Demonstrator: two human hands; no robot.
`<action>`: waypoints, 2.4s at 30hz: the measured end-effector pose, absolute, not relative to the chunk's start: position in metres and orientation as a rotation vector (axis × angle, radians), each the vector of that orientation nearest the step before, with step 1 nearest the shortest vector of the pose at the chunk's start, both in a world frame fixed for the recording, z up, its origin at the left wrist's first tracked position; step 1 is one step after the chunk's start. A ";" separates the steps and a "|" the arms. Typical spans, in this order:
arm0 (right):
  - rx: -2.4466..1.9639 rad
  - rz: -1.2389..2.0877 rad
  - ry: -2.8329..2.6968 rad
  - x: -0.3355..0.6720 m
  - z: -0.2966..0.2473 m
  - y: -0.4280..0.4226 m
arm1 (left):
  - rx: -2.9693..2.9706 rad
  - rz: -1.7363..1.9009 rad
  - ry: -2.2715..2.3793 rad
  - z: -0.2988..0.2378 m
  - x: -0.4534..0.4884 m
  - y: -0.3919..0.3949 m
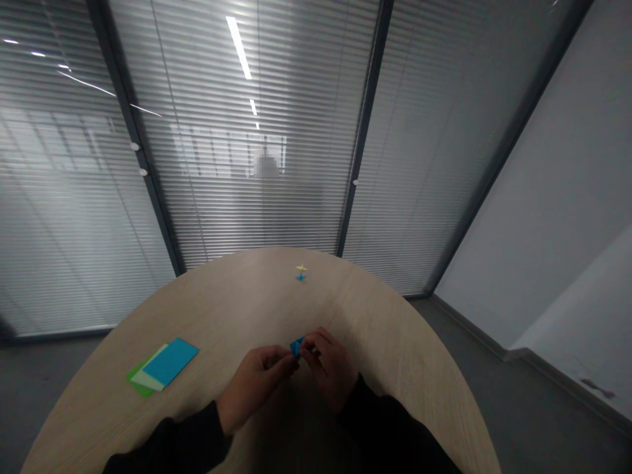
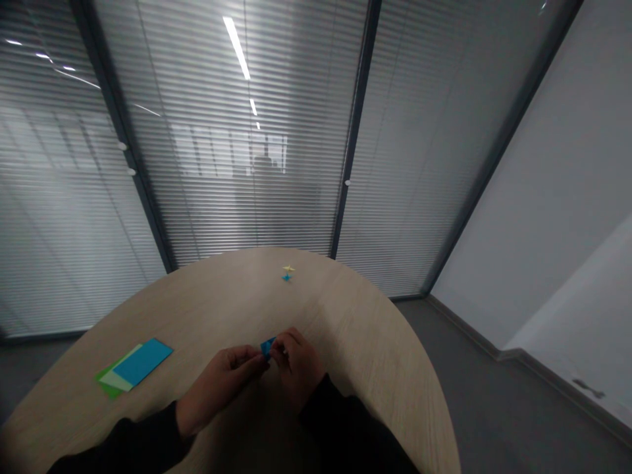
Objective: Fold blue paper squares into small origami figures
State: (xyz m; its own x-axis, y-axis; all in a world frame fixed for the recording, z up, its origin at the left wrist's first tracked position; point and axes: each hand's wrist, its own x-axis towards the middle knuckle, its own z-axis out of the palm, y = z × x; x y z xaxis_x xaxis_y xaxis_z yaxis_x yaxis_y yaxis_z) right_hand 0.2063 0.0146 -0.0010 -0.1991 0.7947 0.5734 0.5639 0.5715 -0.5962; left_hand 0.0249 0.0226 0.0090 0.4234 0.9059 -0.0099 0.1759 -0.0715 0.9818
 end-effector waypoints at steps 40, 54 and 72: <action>-1.203 0.097 -1.885 0.194 -0.012 0.014 | 1.727 0.843 1.176 0.012 0.030 0.016; -1.096 0.439 -1.801 0.204 -0.002 0.012 | 1.701 0.808 1.134 0.015 0.029 0.018; -1.245 0.666 -1.544 0.197 -0.006 0.010 | 1.719 0.851 1.106 0.012 0.029 0.018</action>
